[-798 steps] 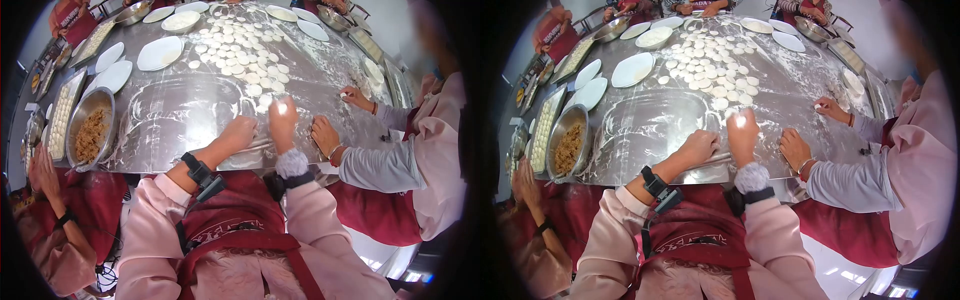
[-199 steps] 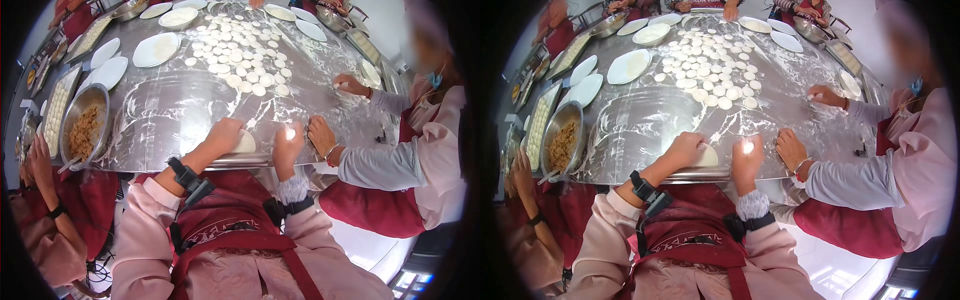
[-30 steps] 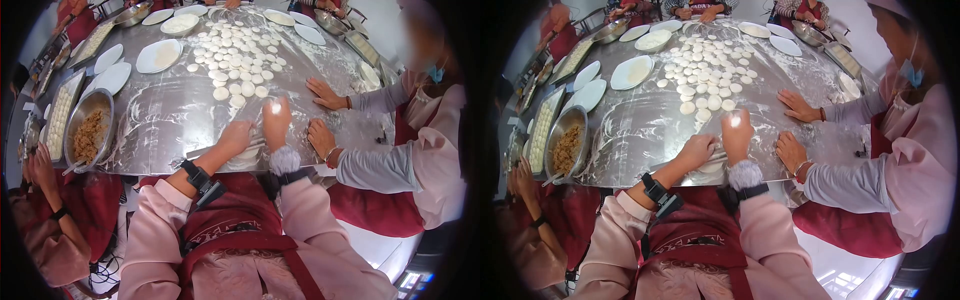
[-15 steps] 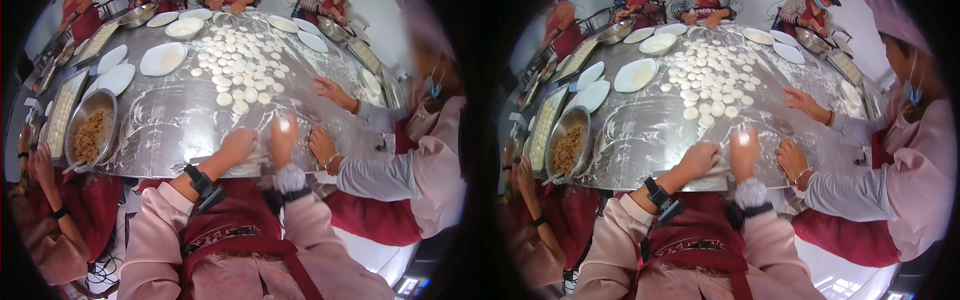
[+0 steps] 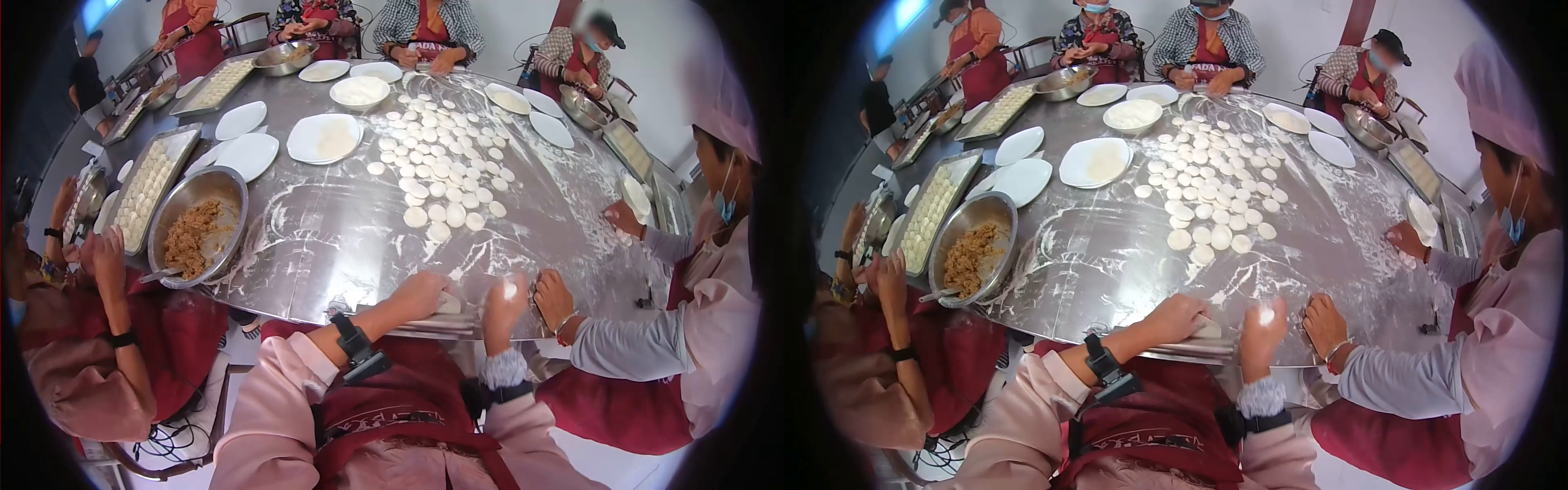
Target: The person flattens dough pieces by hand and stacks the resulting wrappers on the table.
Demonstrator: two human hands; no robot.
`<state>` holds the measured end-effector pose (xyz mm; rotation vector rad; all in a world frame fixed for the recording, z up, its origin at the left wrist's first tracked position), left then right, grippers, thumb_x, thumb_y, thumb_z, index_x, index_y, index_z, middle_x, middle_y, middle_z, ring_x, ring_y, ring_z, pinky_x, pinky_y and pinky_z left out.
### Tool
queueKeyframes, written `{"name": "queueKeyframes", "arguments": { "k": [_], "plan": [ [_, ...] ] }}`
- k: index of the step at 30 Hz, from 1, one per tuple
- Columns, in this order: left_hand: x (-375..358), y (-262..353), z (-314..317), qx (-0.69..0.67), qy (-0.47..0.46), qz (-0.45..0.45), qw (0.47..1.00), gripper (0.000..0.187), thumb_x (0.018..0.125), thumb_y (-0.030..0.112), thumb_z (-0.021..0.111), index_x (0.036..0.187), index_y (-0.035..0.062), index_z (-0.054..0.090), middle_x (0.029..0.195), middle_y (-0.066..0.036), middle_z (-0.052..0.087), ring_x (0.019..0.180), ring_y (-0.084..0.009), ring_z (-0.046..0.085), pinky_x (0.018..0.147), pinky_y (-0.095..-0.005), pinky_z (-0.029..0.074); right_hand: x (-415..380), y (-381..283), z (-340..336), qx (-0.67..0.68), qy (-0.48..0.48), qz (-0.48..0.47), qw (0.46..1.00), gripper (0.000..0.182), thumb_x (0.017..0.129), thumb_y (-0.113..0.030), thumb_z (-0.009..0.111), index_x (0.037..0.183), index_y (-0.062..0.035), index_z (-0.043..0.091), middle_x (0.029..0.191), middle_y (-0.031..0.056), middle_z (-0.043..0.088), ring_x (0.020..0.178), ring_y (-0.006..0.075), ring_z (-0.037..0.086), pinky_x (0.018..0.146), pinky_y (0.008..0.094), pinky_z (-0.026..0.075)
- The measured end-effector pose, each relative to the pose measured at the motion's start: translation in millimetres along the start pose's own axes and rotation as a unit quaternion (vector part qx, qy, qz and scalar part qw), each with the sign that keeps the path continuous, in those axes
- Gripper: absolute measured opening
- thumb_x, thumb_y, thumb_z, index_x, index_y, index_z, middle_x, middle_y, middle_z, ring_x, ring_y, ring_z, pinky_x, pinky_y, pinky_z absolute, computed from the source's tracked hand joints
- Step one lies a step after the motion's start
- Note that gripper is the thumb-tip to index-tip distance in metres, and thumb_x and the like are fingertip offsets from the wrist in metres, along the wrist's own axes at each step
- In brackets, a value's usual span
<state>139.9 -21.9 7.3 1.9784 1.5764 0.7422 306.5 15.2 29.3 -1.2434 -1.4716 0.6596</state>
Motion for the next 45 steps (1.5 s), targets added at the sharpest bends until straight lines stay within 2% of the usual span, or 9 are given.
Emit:
{"name": "queueKeyframes", "arguments": {
  "k": [3,7,9,12,17,21,29,36,45],
  "plan": [
    [4.4,-17.7,-55.1,-0.082,0.047,-0.026,0.995,0.014,0.078,0.017,0.057,0.089,0.0116,0.064,0.080,-0.011,0.064,0.073,-0.0253,0.062,0.070,-0.0341,0.049,-15.2,22.1,-6.7,0.147,0.011,0.069,0.987,0.011,0.073,-0.002,0.055,0.074,-0.0022,0.044,0.062,0.0062,0.041,0.057,0.0132,0.040,0.053,0.0281,0.036],
    [21.0,-81.7,-191.3,-0.205,0.263,-0.152,0.930,0.026,0.078,0.016,0.060,0.102,0.0066,0.059,0.095,-0.012,0.063,0.082,-0.0244,0.061,0.073,-0.0322,0.048,-4.3,7.7,-7.2,0.028,0.012,0.015,0.999,0.011,0.073,-0.003,0.055,0.073,-0.0021,0.044,0.062,0.0067,0.041,0.057,0.0137,0.040,0.053,0.0293,0.036],
    [15.9,-107.8,-233.6,-0.066,0.401,-0.188,0.894,0.041,0.076,0.021,0.064,0.111,0.0034,0.054,0.098,-0.015,0.062,0.090,-0.0279,0.060,0.081,-0.0346,0.047,0.7,9.8,0.6,0.043,0.002,0.005,0.999,0.012,0.073,-0.005,0.056,0.074,-0.0020,0.045,0.062,0.0078,0.042,0.058,0.0154,0.042,0.055,0.0306,0.037],
    [32.3,-101.1,-201.9,0.168,0.368,-0.135,0.904,0.049,0.074,0.025,0.066,0.114,0.0012,0.052,0.101,-0.018,0.060,0.096,-0.0312,0.058,0.088,-0.0370,0.044,5.6,12.7,7.8,0.071,-0.007,0.045,0.996,0.013,0.073,-0.006,0.057,0.075,-0.0019,0.045,0.063,0.0094,0.044,0.059,0.0177,0.044,0.056,0.0320,0.038],
    [79.6,-74.6,-77.3,0.117,0.078,-0.009,0.990,0.033,0.079,0.014,0.054,0.111,0.0066,0.057,0.106,-0.014,0.060,0.092,-0.0305,0.057,0.081,-0.0359,0.045,6.8,18.5,8.8,0.041,-0.005,0.024,0.999,0.014,0.074,-0.007,0.058,0.077,-0.0018,0.046,0.063,0.0109,0.046,0.057,0.0182,0.045,0.055,0.0319,0.040],
    [57.3,-50.4,-54.7,0.306,0.142,0.066,0.939,0.011,0.072,0.007,0.053,0.080,0.0045,0.059,0.079,-0.010,0.061,0.077,-0.0287,0.057,0.070,-0.0340,0.046,4.9,10.3,6.2,0.059,-0.004,0.025,0.998,0.014,0.075,-0.007,0.059,0.078,-0.0019,0.046,0.063,0.0110,0.047,0.056,0.0177,0.045,0.055,0.0315,0.041],
    [7.1,-70.8,-63.6,0.077,-0.004,-0.163,0.984,0.021,0.065,0.018,0.067,0.076,0.0023,0.056,0.073,-0.013,0.060,0.069,-0.0232,0.058,0.065,-0.0322,0.047,4.3,-0.4,2.0,0.066,-0.007,-0.002,0.998,0.014,0.075,-0.006,0.059,0.077,-0.0017,0.046,0.063,0.0096,0.047,0.058,0.0163,0.045,0.056,0.0311,0.040],
    [21.3,-16.8,-11.5,-0.041,-0.062,-0.079,0.994,0.013,0.067,0.009,0.068,0.076,0.0037,0.061,0.072,-0.007,0.062,0.071,-0.0180,0.060,0.066,-0.0293,0.047,1.1,-46.2,-13.3,0.047,-0.042,-0.015,0.998,0.013,0.074,-0.007,0.059,0.076,-0.0020,0.046,0.061,0.0097,0.047,0.058,0.0151,0.044,0.054,0.0314,0.039],
    [35.5,-1.7,-10.7,0.004,0.059,-0.028,0.998,0.009,0.073,0.011,0.057,0.074,0.0024,0.059,0.073,-0.018,0.059,0.069,-0.0343,0.058,0.063,-0.0390,0.046,36.7,-27.4,33.3,0.020,0.000,-0.051,0.999,0.016,0.074,-0.010,0.059,0.076,-0.0018,0.047,0.064,0.0119,0.050,0.057,0.0162,0.047,0.053,0.0308,0.039]
  ]
}}
Point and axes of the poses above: each hand's wrist, its own x-axis towards the middle knuckle, its own z-axis out of the palm, y = z × x, the point moved 7 cm from there along x, towards the middle knuckle
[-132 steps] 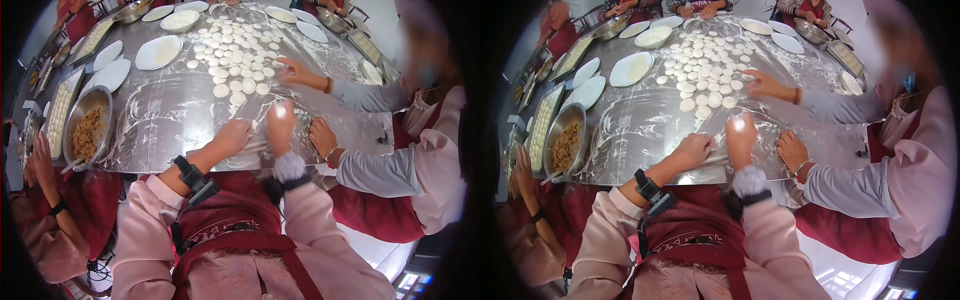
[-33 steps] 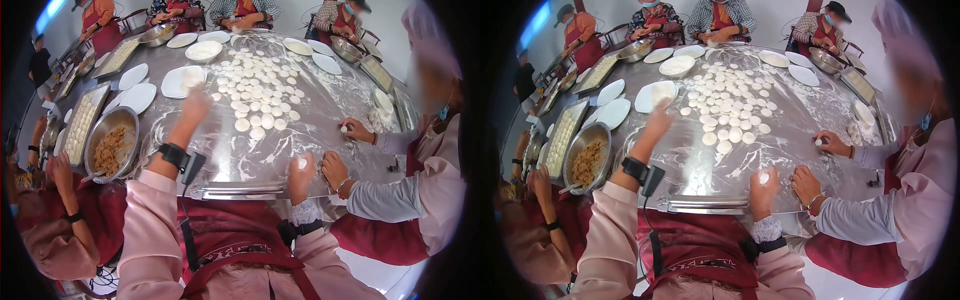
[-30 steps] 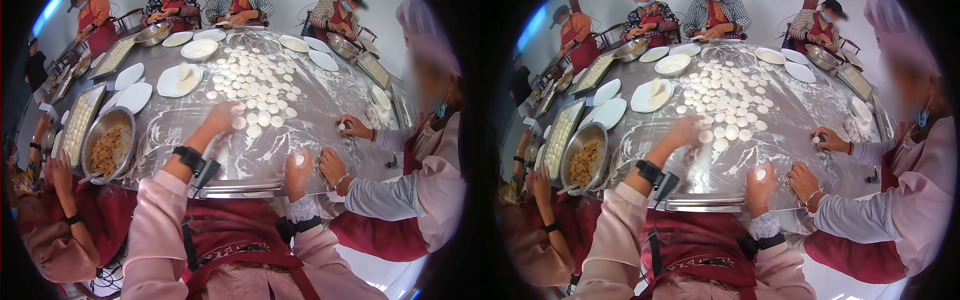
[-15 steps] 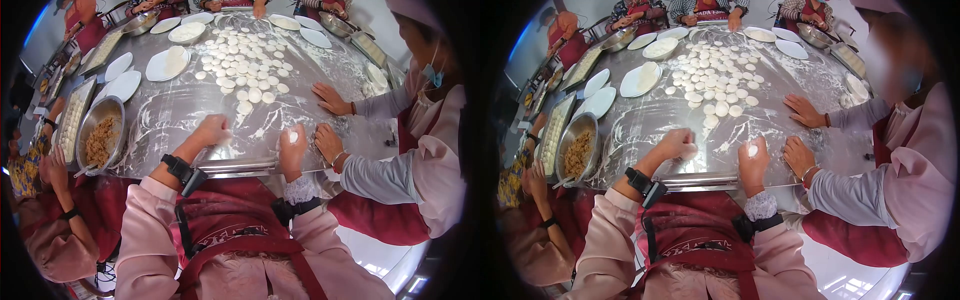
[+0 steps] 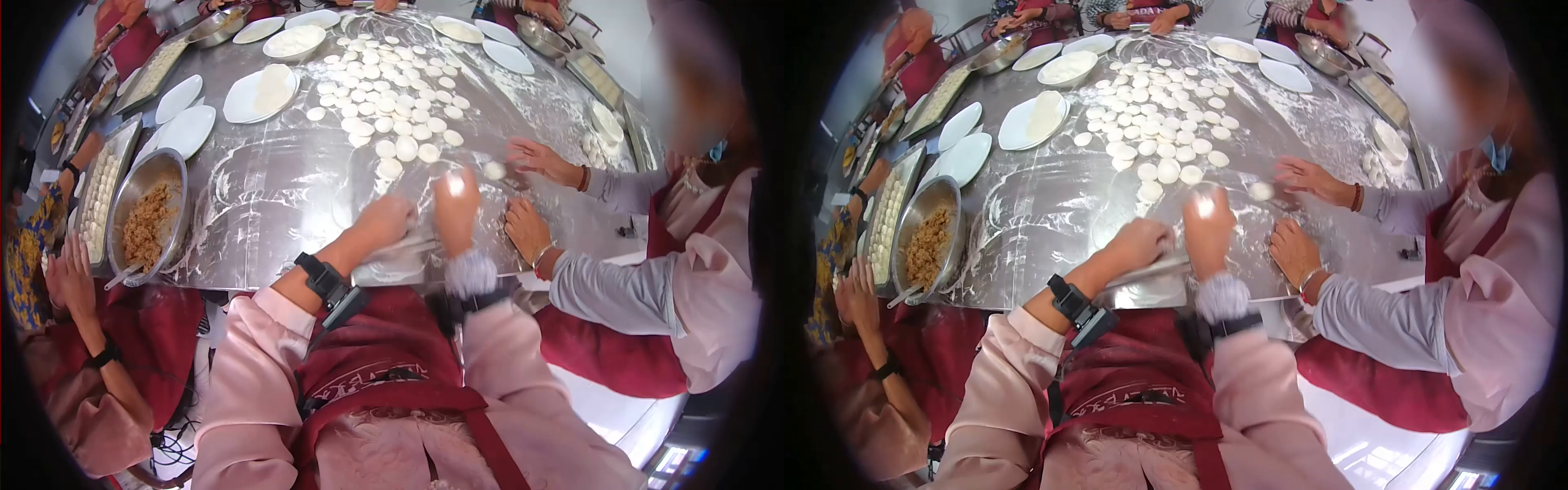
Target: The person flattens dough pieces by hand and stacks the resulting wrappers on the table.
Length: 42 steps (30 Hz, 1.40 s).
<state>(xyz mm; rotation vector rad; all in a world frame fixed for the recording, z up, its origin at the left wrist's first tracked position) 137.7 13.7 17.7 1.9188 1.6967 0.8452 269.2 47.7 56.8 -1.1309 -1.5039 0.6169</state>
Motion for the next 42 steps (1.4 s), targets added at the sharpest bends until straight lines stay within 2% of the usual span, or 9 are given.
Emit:
{"name": "queueKeyframes", "arguments": {
  "k": [6,12,19,22,29,32,34,39,42],
  "plan": [
    [-27.4,-8.8,5.9,-0.017,-0.101,-0.048,0.994,0.010,0.076,0.013,0.057,0.080,0.0032,0.057,0.073,-0.016,0.060,0.069,-0.0342,0.058,0.063,-0.0397,0.047,-40.1,22.9,-34.2,0.020,-0.002,0.076,0.997,0.018,0.074,-0.010,0.059,0.078,0.0004,0.046,0.072,0.0184,0.056,0.059,0.0247,0.051,0.056,0.0351,0.042],
    [-5.5,-0.7,-0.6,0.010,0.035,-0.037,0.999,0.012,0.075,0.014,0.057,0.082,0.0030,0.057,0.075,-0.017,0.060,0.073,-0.0367,0.058,0.065,-0.0410,0.047,11.8,-0.1,19.5,-0.031,0.006,-0.008,0.999,0.016,0.074,-0.010,0.059,0.079,-0.0011,0.047,0.066,0.0170,0.052,0.054,0.0268,0.045,0.053,0.0351,0.040],
    [-28.7,-12.4,-4.6,-0.013,-0.071,-0.032,0.997,0.015,0.074,0.014,0.057,0.084,0.0018,0.056,0.074,-0.019,0.060,0.074,-0.0357,0.059,0.067,-0.0411,0.046,-42.4,-1.1,-42.0,-0.044,0.043,-0.025,0.998,0.012,0.073,-0.006,0.058,0.078,-0.0019,0.048,0.061,0.0059,0.047,0.056,0.0117,0.044,0.050,0.0295,0.039],
    [-24.2,6.4,0.8,0.023,-0.051,-0.030,0.998,0.017,0.076,0.012,0.055,0.088,0.0014,0.057,0.075,-0.020,0.060,0.074,-0.0359,0.059,0.067,-0.0413,0.046,-8.0,10.2,-5.0,-0.056,-0.023,0.025,0.998,0.020,0.074,-0.013,0.062,0.084,-0.0024,0.048,0.068,0.0205,0.056,0.062,0.0365,0.056,0.053,0.0406,0.043],
    [-21.1,5.2,-3.6,0.058,-0.075,-0.013,0.995,0.014,0.076,0.011,0.054,0.083,0.0009,0.060,0.076,-0.019,0.061,0.074,-0.0354,0.059,0.066,-0.0399,0.047,-20.6,8.1,-17.4,-0.037,-0.012,0.066,0.997,0.024,0.075,-0.018,0.061,0.089,-0.0023,0.048,0.073,0.0240,0.057,0.069,0.0393,0.058,0.056,0.0423,0.044],
    [-27.4,-2.7,-8.9,0.001,-0.089,-0.037,0.995,0.016,0.074,0.009,0.055,0.085,-0.0005,0.058,0.075,-0.020,0.060,0.073,-0.0347,0.059,0.065,-0.0386,0.047,-33.8,7.7,-38.1,0.020,0.022,0.044,0.999,0.019,0.076,-0.013,0.060,0.079,-0.0012,0.045,0.064,0.0169,0.050,0.053,0.0262,0.045,0.052,0.0357,0.041],
    [-30.6,8.0,-0.6,-0.021,-0.080,-0.007,0.997,0.016,0.074,0.007,0.052,0.087,-0.0022,0.056,0.076,-0.020,0.061,0.073,-0.0348,0.059,0.066,-0.0387,0.047,-24.4,11.2,-22.8,-0.022,-0.046,0.133,0.990,0.025,0.077,-0.019,0.059,0.091,-0.0019,0.047,0.071,0.0239,0.058,0.069,0.0406,0.059,0.056,0.0438,0.044],
    [-10.3,11.2,4.9,-0.004,0.009,-0.022,1.000,0.017,0.074,0.008,0.053,0.087,-0.0014,0.058,0.078,-0.022,0.061,0.076,-0.0364,0.059,0.068,-0.0404,0.047,0.7,5.5,1.5,-0.038,-0.011,0.047,0.998,0.025,0.077,-0.019,0.059,0.091,-0.0018,0.047,0.071,0.0242,0.058,0.071,0.0416,0.058,0.057,0.0449,0.044],
    [-17.9,9.0,3.2,0.041,-0.089,-0.010,0.995,0.018,0.075,0.008,0.054,0.089,0.0004,0.060,0.079,-0.021,0.061,0.075,-0.0355,0.059,0.066,-0.0399,0.047,-28.8,13.3,-24.9,-0.022,-0.013,0.066,0.997,0.025,0.076,-0.019,0.059,0.089,-0.0016,0.047,0.070,0.0247,0.057,0.070,0.0430,0.057,0.057,0.0455,0.044]
  ]
}}
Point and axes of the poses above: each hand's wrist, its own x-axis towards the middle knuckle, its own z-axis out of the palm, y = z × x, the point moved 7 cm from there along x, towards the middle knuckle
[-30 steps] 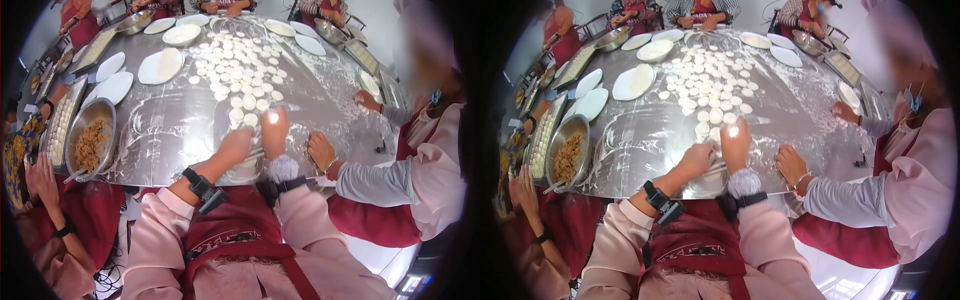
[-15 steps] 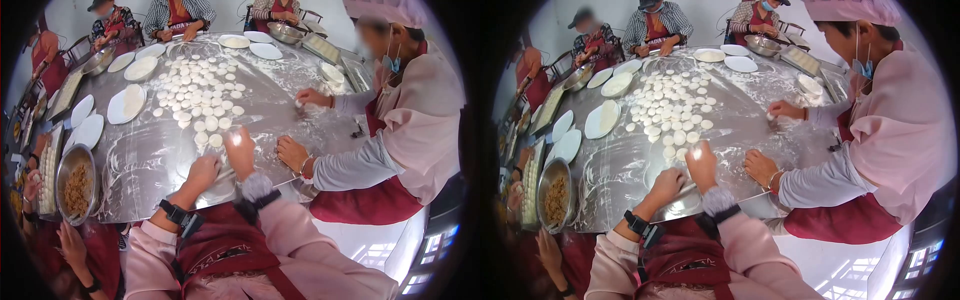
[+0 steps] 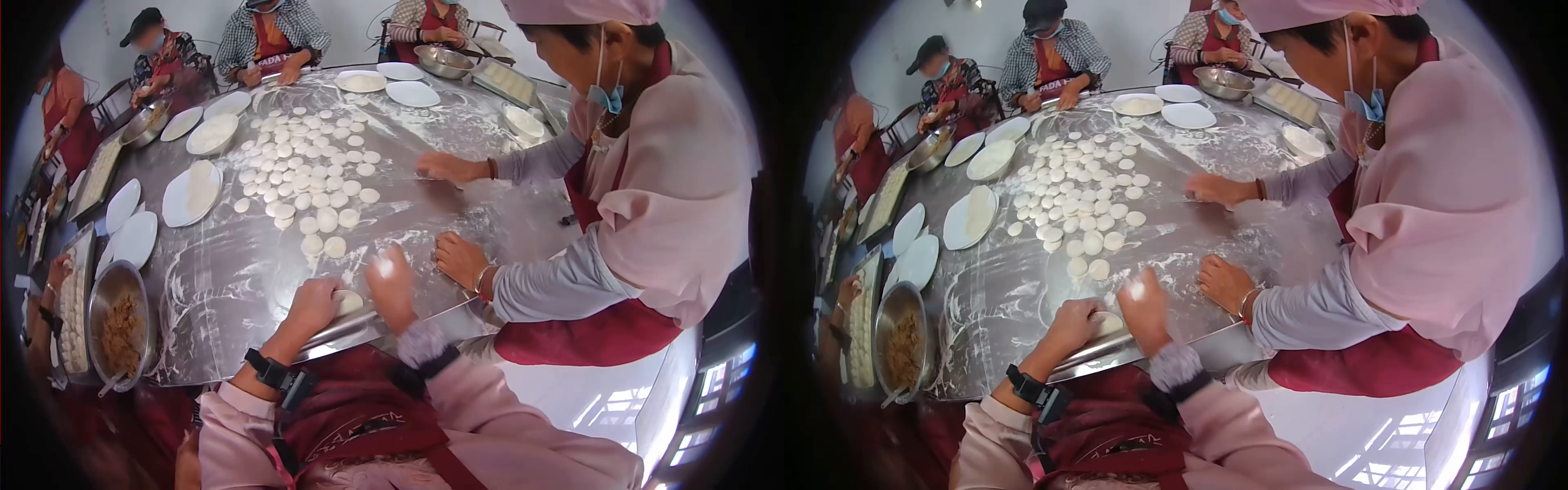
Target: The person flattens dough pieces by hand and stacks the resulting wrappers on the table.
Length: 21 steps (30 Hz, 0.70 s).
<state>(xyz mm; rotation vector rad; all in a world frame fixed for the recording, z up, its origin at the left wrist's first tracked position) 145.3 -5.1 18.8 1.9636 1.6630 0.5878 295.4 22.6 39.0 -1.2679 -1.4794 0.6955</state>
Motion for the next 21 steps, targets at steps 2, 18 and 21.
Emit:
{"name": "queueKeyframes", "arguments": {
  "k": [2,18,21],
  "plan": [
    [-4.6,-6.2,-5.0,-0.030,0.011,0.000,0.999,0.018,0.075,0.009,0.055,0.089,0.0005,0.060,0.079,-0.021,0.061,0.075,-0.0354,0.059,0.066,-0.0400,0.047,-7.2,5.8,-6.5,0.031,-0.003,0.012,0.999,0.025,0.075,-0.019,0.060,0.089,-0.0016,0.047,0.070,0.0249,0.057,0.070,0.0438,0.056,0.057,0.0458,0.044],
    [-9.9,-8.1,1.5,-0.083,0.039,-0.008,0.996,0.015,0.072,0.006,0.051,0.084,0.0017,0.059,0.077,-0.019,0.061,0.075,-0.0339,0.060,0.068,-0.0388,0.047,4.6,5.0,5.1,0.067,0.013,0.016,0.998,0.020,0.074,-0.013,0.060,0.077,-0.0020,0.044,0.060,0.0109,0.047,0.052,0.0179,0.044,0.051,0.0332,0.040],
    [1.2,-4.3,0.7,-0.087,0.083,-0.015,0.993,0.014,0.073,0.007,0.051,0.083,0.0022,0.060,0.077,-0.018,0.061,0.074,-0.0340,0.060,0.068,-0.0397,0.047,33.0,-17.8,31.6,0.006,0.027,-0.061,0.998,0.020,0.074,-0.012,0.060,0.077,-0.0010,0.043,0.060,0.0105,0.047,0.054,0.0177,0.045,0.052,0.0341,0.040]
  ]
}}
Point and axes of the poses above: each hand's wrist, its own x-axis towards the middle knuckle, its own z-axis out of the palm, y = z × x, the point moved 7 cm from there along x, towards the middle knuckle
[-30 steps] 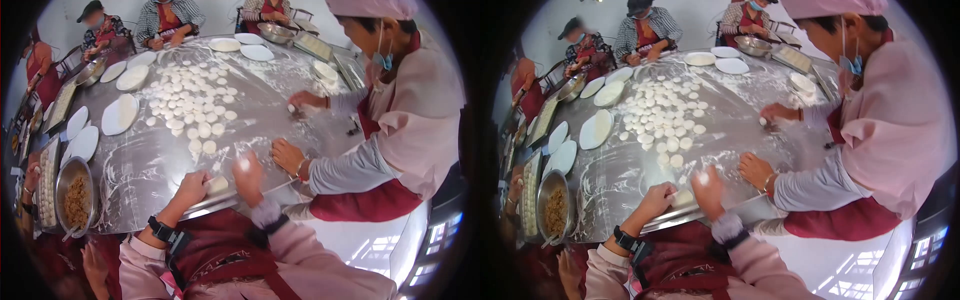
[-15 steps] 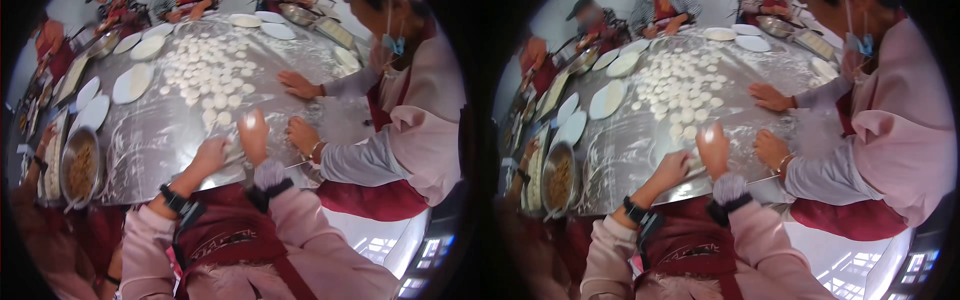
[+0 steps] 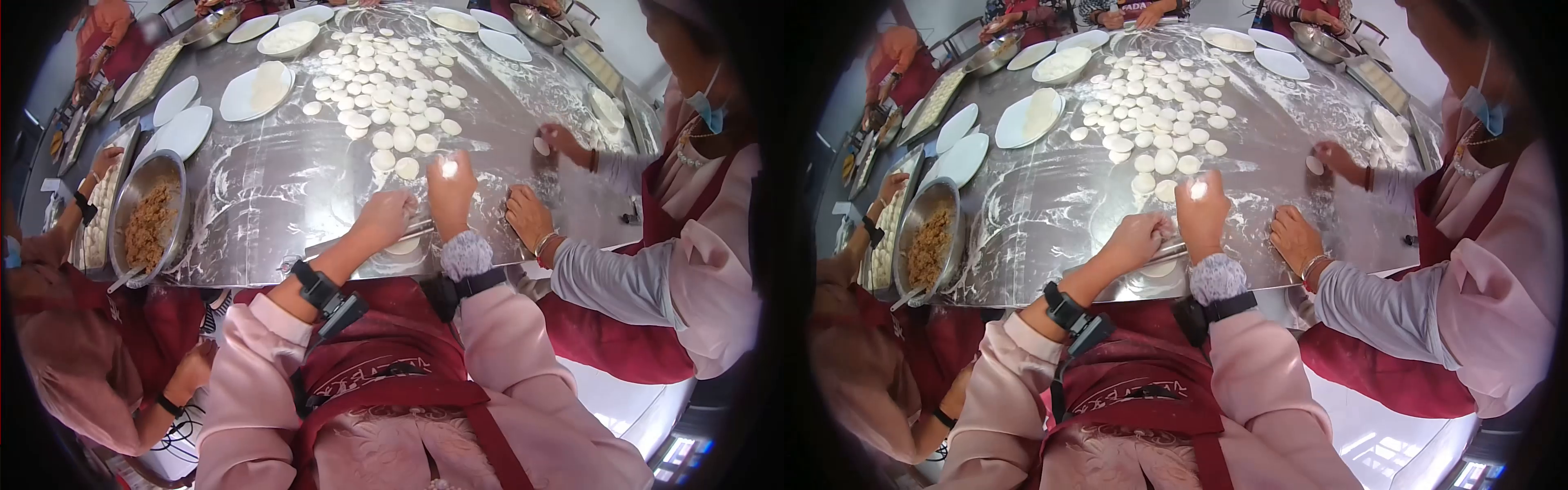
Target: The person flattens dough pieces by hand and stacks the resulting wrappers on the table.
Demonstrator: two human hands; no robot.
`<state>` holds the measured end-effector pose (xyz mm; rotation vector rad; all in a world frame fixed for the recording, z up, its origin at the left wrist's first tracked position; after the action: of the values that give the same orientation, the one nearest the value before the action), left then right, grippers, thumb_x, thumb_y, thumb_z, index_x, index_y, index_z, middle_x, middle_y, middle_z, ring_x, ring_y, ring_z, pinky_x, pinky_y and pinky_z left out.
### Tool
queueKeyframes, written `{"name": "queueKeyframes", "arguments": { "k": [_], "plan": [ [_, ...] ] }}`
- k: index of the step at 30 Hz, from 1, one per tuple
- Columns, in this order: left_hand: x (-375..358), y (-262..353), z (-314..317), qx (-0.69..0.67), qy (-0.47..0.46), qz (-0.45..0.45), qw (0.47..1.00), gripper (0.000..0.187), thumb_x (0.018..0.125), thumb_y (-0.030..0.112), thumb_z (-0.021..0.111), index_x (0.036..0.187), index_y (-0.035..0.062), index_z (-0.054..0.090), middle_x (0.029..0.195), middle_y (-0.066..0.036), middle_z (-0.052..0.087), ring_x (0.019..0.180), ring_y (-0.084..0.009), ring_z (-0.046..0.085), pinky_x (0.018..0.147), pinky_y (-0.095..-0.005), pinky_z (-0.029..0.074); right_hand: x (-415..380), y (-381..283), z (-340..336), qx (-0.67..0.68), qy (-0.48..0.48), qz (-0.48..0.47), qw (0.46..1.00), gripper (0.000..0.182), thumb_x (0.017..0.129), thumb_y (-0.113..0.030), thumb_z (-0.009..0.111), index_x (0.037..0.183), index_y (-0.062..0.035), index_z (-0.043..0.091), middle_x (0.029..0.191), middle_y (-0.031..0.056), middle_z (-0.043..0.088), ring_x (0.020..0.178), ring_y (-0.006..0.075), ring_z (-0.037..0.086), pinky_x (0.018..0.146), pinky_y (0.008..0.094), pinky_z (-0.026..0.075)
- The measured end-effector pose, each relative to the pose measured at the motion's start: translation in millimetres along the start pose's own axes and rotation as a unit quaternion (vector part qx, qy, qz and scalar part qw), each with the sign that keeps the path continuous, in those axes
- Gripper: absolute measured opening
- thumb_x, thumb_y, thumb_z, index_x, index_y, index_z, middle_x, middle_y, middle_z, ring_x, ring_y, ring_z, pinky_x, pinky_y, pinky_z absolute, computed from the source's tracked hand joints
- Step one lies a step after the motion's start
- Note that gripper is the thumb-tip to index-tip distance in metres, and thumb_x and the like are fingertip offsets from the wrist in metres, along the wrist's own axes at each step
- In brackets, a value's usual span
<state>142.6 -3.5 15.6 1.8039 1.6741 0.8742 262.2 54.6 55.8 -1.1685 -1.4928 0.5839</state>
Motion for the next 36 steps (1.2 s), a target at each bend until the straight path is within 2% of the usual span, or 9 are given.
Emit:
{"name": "queueKeyframes", "arguments": {
  "k": [3,10,16,19,26,29,32,35,36],
  "plan": [
    [1.3,3.6,2.9,0.071,-0.082,0.006,0.994,0.013,0.075,0.012,0.054,0.082,0.0040,0.061,0.077,-0.017,0.061,0.074,-0.0337,0.059,0.068,-0.0391,0.047,-11.5,5.0,-13.9,0.009,0.008,0.007,1.000,0.020,0.074,-0.011,0.060,0.078,-0.0007,0.043,0.060,0.0099,0.046,0.055,0.0160,0.045,0.051,0.0346,0.040],
    [-16.5,-10.5,-8.4,0.020,-0.036,-0.010,0.999,0.014,0.074,0.009,0.054,0.085,0.0014,0.059,0.077,-0.018,0.061,0.074,-0.0338,0.060,0.067,-0.0388,0.047,-33.9,3.3,-37.6,0.039,-0.007,0.070,0.997,0.018,0.074,-0.010,0.060,0.079,-0.0012,0.045,0.062,0.0095,0.046,0.057,0.0136,0.044,0.051,0.0312,0.039],
    [-3.2,-5.0,-9.4,0.006,0.051,0.021,0.998,0.014,0.077,0.009,0.052,0.087,0.0020,0.060,0.080,-0.017,0.062,0.077,-0.0337,0.060,0.069,-0.0404,0.047,-7.6,-1.5,-5.5,-0.016,0.013,-0.033,0.999,0.019,0.074,-0.012,0.061,0.080,-0.0010,0.046,0.061,0.0121,0.048,0.055,0.0160,0.046,0.052,0.0319,0.040],
    [-9.6,-11.8,-11.1,0.086,-0.035,-0.008,0.996,0.015,0.075,0.013,0.055,0.085,0.0043,0.061,0.077,-0.016,0.062,0.075,-0.0327,0.060,0.068,-0.0405,0.047,-33.3,26.1,-30.5,0.030,-0.016,0.071,0.997,0.019,0.074,-0.012,0.060,0.080,-0.0006,0.046,0.063,0.0148,0.050,0.055,0.0172,0.047,0.053,0.0316,0.041],
    [-8.7,-5.7,0.7,0.031,0.021,0.018,0.999,0.018,0.073,0.004,0.049,0.086,0.0057,0.062,0.078,-0.017,0.062,0.073,-0.0319,0.061,0.066,-0.0383,0.049,-6.9,-7.9,-7.9,-0.011,-0.001,-0.027,1.000,0.015,0.075,-0.010,0.058,0.086,-0.0018,0.051,0.065,0.0152,0.055,0.056,0.0220,0.053,0.054,0.0349,0.043],
    [-7.1,-6.1,3.2,0.074,0.031,0.036,0.996,0.020,0.076,0.012,0.054,0.092,0.0067,0.063,0.079,-0.018,0.062,0.075,-0.0350,0.060,0.068,-0.0420,0.048,-7.1,3.7,-3.0,0.001,0.002,-0.045,0.999,0.017,0.075,-0.007,0.057,0.090,-0.0001,0.052,0.075,0.0158,0.059,0.064,0.0218,0.056,0.059,0.0354,0.044],
    [-22.5,-12.2,1.2,0.091,-0.069,0.056,0.992,0.020,0.077,0.016,0.057,0.093,0.0064,0.063,0.084,-0.017,0.062,0.081,-0.0337,0.060,0.071,-0.0406,0.048,-36.5,19.9,-35.2,0.040,-0.005,0.027,0.999,0.011,0.075,-0.004,0.056,0.079,-0.0004,0.046,0.065,0.0072,0.048,0.060,0.0152,0.045,0.055,0.0316,0.040],
    [-16.6,-34.4,-42.0,-0.039,-0.033,0.058,0.997,0.020,0.080,0.021,0.057,0.092,0.0065,0.063,0.087,-0.015,0.062,0.082,-0.0285,0.061,0.073,-0.0367,0.048,-55.2,38.9,-49.6,0.078,-0.005,0.081,0.994,0.011,0.075,-0.003,0.055,0.078,-0.0005,0.045,0.064,0.0057,0.045,0.058,0.0147,0.042,0.054,0.0301,0.038],
    [-8.0,-46.1,-72.9,-0.031,0.008,-0.022,0.999,0.021,0.082,0.023,0.055,0.092,0.0060,0.062,0.088,-0.013,0.063,0.083,-0.0209,0.060,0.075,-0.0343,0.047,-60.4,43.9,-50.8,0.108,-0.010,0.118,0.987,0.011,0.075,-0.003,0.055,0.077,-0.0005,0.045,0.064,0.0054,0.045,0.058,0.0144,0.042,0.053,0.0297,0.038]
  ]
}}
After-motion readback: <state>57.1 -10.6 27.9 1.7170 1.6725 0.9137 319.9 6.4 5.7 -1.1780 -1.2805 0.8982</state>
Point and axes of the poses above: each hand's wrist, its own x-axis towards the middle knuckle, its own z-axis out of the palm, y = z × x, the point moved 7 cm from there along x, towards the middle knuckle
